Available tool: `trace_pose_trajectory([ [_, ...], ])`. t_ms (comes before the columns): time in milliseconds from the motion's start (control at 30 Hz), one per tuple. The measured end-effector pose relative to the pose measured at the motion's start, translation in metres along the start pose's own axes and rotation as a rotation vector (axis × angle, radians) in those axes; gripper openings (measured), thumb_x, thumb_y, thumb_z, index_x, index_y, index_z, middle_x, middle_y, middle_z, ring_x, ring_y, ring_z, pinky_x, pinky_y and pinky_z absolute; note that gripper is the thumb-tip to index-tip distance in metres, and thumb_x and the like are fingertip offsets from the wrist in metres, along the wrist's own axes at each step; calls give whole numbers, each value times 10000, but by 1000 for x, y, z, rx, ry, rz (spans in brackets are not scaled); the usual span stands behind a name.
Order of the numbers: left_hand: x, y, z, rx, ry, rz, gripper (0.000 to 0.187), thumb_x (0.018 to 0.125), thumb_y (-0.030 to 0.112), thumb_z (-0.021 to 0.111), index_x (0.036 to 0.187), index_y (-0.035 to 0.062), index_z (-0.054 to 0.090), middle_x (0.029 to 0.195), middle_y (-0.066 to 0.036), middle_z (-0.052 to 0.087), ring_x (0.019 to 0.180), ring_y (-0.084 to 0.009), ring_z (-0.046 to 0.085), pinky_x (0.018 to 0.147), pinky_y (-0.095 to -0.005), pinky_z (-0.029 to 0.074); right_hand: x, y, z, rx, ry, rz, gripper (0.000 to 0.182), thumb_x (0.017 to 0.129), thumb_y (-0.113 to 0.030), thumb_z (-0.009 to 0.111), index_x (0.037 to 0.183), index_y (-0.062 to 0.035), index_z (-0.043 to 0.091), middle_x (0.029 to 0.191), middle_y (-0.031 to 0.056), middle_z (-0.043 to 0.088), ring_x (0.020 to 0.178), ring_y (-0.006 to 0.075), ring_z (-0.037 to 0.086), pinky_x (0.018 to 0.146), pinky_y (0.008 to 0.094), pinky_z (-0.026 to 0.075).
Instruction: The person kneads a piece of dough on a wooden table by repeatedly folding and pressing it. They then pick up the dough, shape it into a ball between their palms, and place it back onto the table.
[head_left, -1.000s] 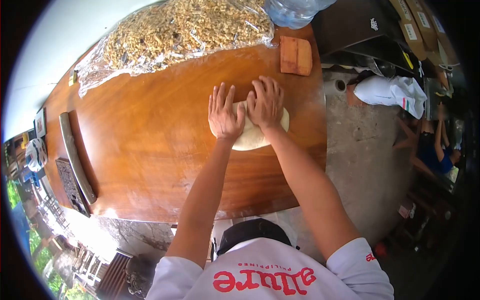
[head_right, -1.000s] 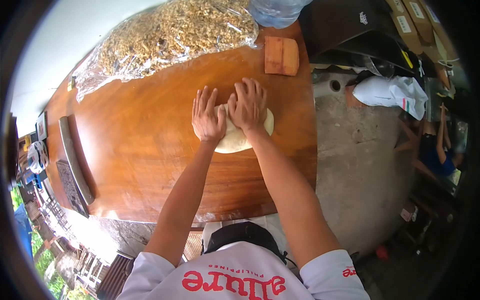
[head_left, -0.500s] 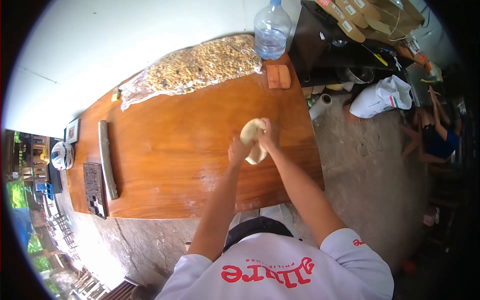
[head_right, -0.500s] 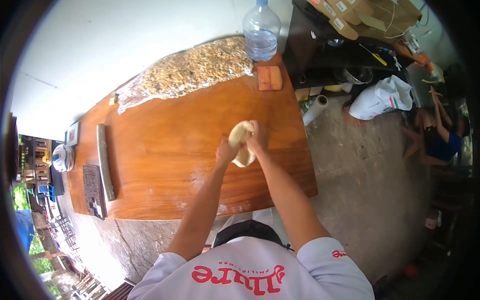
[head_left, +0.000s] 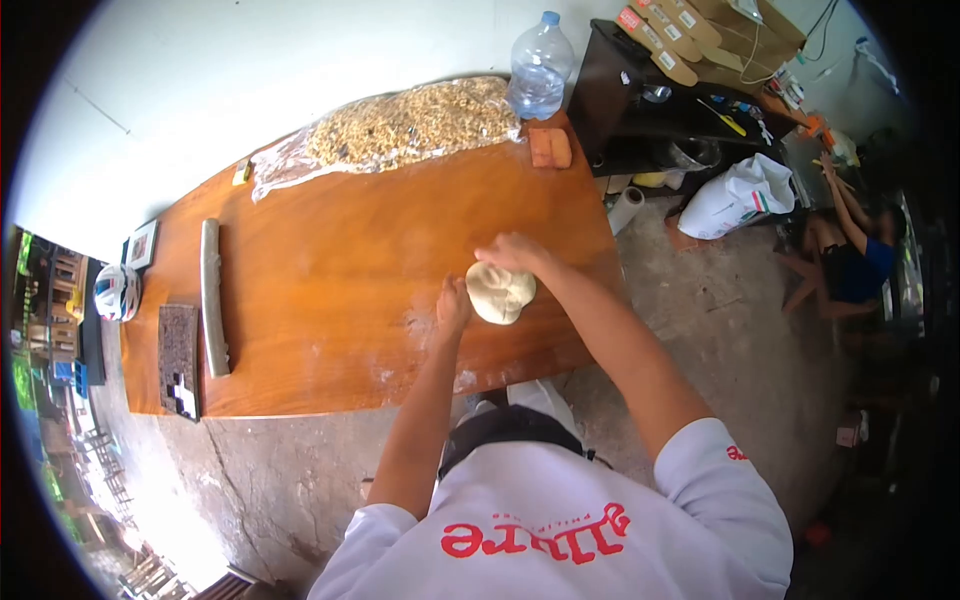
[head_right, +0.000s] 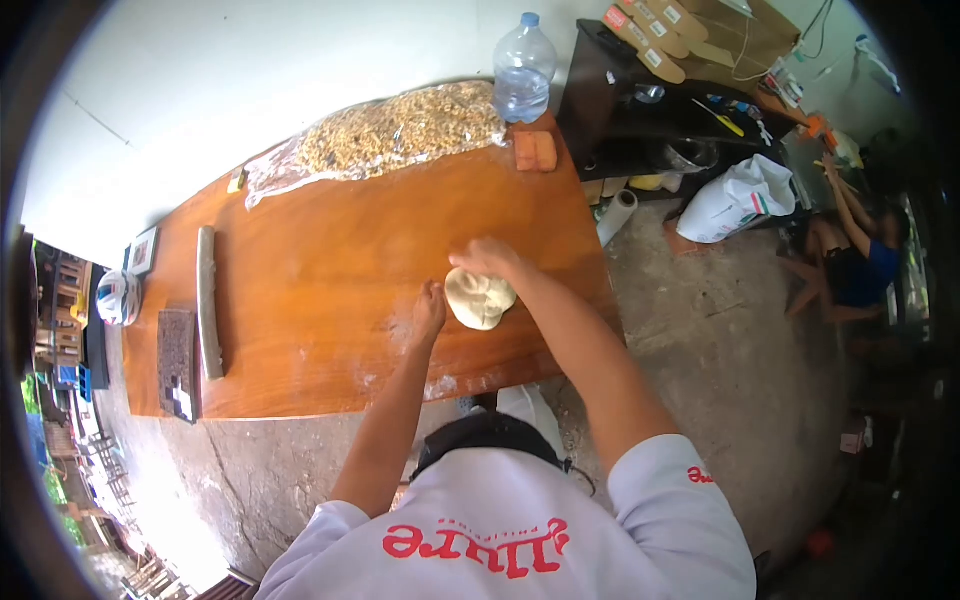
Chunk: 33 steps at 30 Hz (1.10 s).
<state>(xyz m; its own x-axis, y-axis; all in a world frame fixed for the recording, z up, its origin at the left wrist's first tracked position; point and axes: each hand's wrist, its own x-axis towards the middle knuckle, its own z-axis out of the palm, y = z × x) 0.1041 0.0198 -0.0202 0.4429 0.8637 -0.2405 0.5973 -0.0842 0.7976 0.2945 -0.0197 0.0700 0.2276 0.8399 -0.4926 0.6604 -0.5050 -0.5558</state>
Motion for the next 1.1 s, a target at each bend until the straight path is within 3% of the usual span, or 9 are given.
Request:
trace_pose_trajectory([
  [67, 20, 20, 7, -9, 15, 62, 614, 1028, 452, 383, 1423, -11, 466, 1316, -278, 573, 1243, -435, 522, 1072, -470, 399, 30, -6, -18, 214, -21, 39, 297, 896, -322, 634, 990, -56, 727, 945, 192, 732, 936, 307, 706, 839, 417, 546],
  [167, 41, 52, 13, -40, 44, 133, 646, 1051, 479, 321, 1439, -22, 445, 1433, -270, 492, 1349, -428, 432, 1120, -456, 352, 74, 18, 43, 57, 1060, -157, 251, 937, -275, 558, 925, -64, 693, 961, 171, 688, 947, 353, 652, 822, 450, 528],
  [267, 39, 41, 26, -66, 32, 163, 608, 1056, 447, 327, 1418, -19, 476, 1453, -233, 489, 1345, -428, 435, 1124, -453, 350, 41, 40, 109, -274, 879, -128, 210, 915, -229, 562, 963, -62, 679, 1055, 166, 679, 1021, 352, 630, 892, 456, 502],
  [333, 17, 55, 14, 92, -493, -19, 522, 1042, 350, 353, 1367, -14, 540, 1441, -223, 510, 1337, -410, 462, 1128, -447, 353, 1, 40, 113, 34, 574, -76, 263, 881, -233, 575, 1041, -48, 671, 1157, 179, 670, 1147, 346, 599, 1016, 462, 445],
  [400, -21, -6, 51, 27, 1, 666, 474, 1005, 289, 377, 1308, 1, 600, 1400, -230, 548, 1321, -398, 493, 1119, -473, 360, -27, 65, 159, -50, 914, -237, 362, 891, -257, 543, 1145, -20, 644, 1266, 192, 627, 1230, 365, 557, 1074, 489, 394],
  [567, -25, -5, 57, 244, -19, 812, 509, 980, 321, 383, 1345, 22, 573, 1381, -223, 558, 1302, -412, 505, 1117, -525, 352, -49, 68, 153, -176, 916, -150, 441, 916, -283, 482, 1280, -69, 607, 1345, 177, 560, 1278, 387, 499, 1092, 525, 351],
  [800, 110, 35, 66, 242, -9, 646, 530, 969, 356, 376, 1342, 39, 578, 1378, -183, 559, 1278, -401, 522, 1111, -506, 373, 82, 61, 42, -100, 806, -106, 450, 847, -354, 533, 1184, -74, 636, 1375, 190, 506, 1238, 398, 500, 1016, 517, 400],
  [967, 151, 54, 77, 402, 344, 331, 413, 1011, 405, 408, 1089, 82, 654, 1130, -151, 638, 1024, -380, 592, 942, -499, 443, 187, 47, -17, -54, 767, -65, 355, 862, -337, 599, 1065, -57, 677, 1176, 158, 631, 1135, 324, 574, 915, 447, 469],
  [1100, 140, 41, 72, 306, 218, 287, 447, 993, 492, 506, 1038, 52, 568, 1023, -182, 642, 948, -402, 593, 865, -484, 464, 214, 78, -36, 1089, 285, -108, 430, 908, -425, 636, 981, -2, 671, 928, 132, 723, 779, 281, 683, 716, 367, 533],
])
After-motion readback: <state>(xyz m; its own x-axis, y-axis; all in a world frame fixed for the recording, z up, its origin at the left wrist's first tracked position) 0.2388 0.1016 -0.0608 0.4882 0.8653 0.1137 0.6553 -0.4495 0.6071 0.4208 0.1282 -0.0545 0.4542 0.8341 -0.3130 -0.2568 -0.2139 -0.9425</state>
